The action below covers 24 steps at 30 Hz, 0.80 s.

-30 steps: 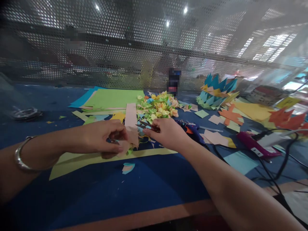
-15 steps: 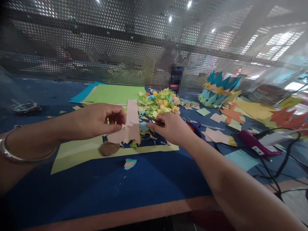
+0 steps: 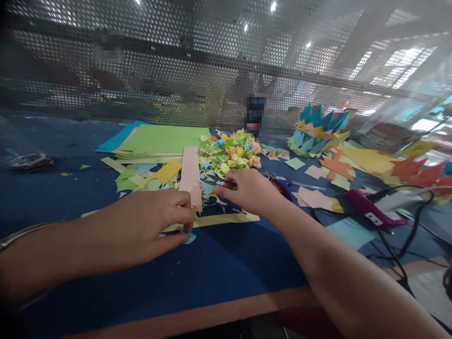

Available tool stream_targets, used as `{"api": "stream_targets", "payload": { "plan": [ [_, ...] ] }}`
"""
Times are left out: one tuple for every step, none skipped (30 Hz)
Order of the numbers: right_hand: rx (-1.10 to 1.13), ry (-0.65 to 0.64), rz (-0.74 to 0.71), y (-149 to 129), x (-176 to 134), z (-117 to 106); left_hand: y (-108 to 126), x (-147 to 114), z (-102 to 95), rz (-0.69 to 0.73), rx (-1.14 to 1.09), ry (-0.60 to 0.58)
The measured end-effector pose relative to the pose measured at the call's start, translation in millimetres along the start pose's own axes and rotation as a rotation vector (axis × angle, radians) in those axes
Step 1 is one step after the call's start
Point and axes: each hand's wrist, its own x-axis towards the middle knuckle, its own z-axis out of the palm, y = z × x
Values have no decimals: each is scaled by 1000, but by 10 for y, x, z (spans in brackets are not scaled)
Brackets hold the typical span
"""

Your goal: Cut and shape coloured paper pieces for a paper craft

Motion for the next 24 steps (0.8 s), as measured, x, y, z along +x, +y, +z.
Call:
{"api": "stream_targets", "payload": {
  "plan": [
    [-2, 0, -7, -7, -2, -3, -36, 20, 6, 0, -32, 18],
    [-4, -1, -13, -14, -4, -5, -79, 42, 6, -5, -72, 43],
    [-5, -2, -17, -22, -6, -6, -126, 67, 0, -19, -122, 74],
    [-7, -3, -20, -28, -8, -5, -175, 93, -10, -42, -178, 98],
    [-7, -6, -22, -34, -10, -4, -225, 117, -25, -78, -242, 120],
    [-5, -9, -26, -39, -12, -1, -274, 139, -46, -116, -303, 131],
    [0, -13, -29, -43, -14, 1, -324, 156, -73, -148, -343, 116],
    [9, -18, -31, -44, -16, 4, -373, 166, -107, -177, -355, 105],
    [23, -22, -32, -45, -18, 6, -423, 167, -147, -202, -341, 90],
    [38, -26, -32, -45, -19, 8, -474, 160, -192, -222, -310, 74],
    [50, -22, -28, -45, -20, 8, -526, 143, -241, -235, -265, 62],
    [59, -16, -23, -45, -21, 8, -578, 117, -292, -243, -209, 46],
    [65, -7, -17, -45, -21, 7, -630, 83, -343, -258, -146, 8],
    [67, 9, -14, -45, -21, 6, -678, 43, -390, -274, -87, -29],
    [68, 28, -12, -44, -21, 4, -720, 1, -431, -288, -58, -81],
    [71, 49, -13, -42, -21, 2, -755, -42, -464, -297, -46, -111],
    [78, 68, -17, -40, -21, 0, -781, -80, -488, -305, -41, -140],
    [88, 85, -23, -37, -20, -1, -800, -113, -503, -313, -36, -158],
    [101, 100, -27, -35, -20, -4, -815, -138, -510, -314, -31, -174],
    [113, 109, -29, -33, -20, -6, -828, -154, -512, -313, -19, -183],
    [125, 115, -29, -32, -20, -9, -843, -164, -511, -314, -2, -188],
    [135, 121, -26, -31, -22, -11, -864, -168, -509, -318, 21, -187],
    [143, 128, -21, -32, -25, -14, -891, -169, -508, -336, 47, -179],
    [148, 135, -15, -33, -28, -17, -925, -169, -511, -373, 74, -163]
  ]
}}
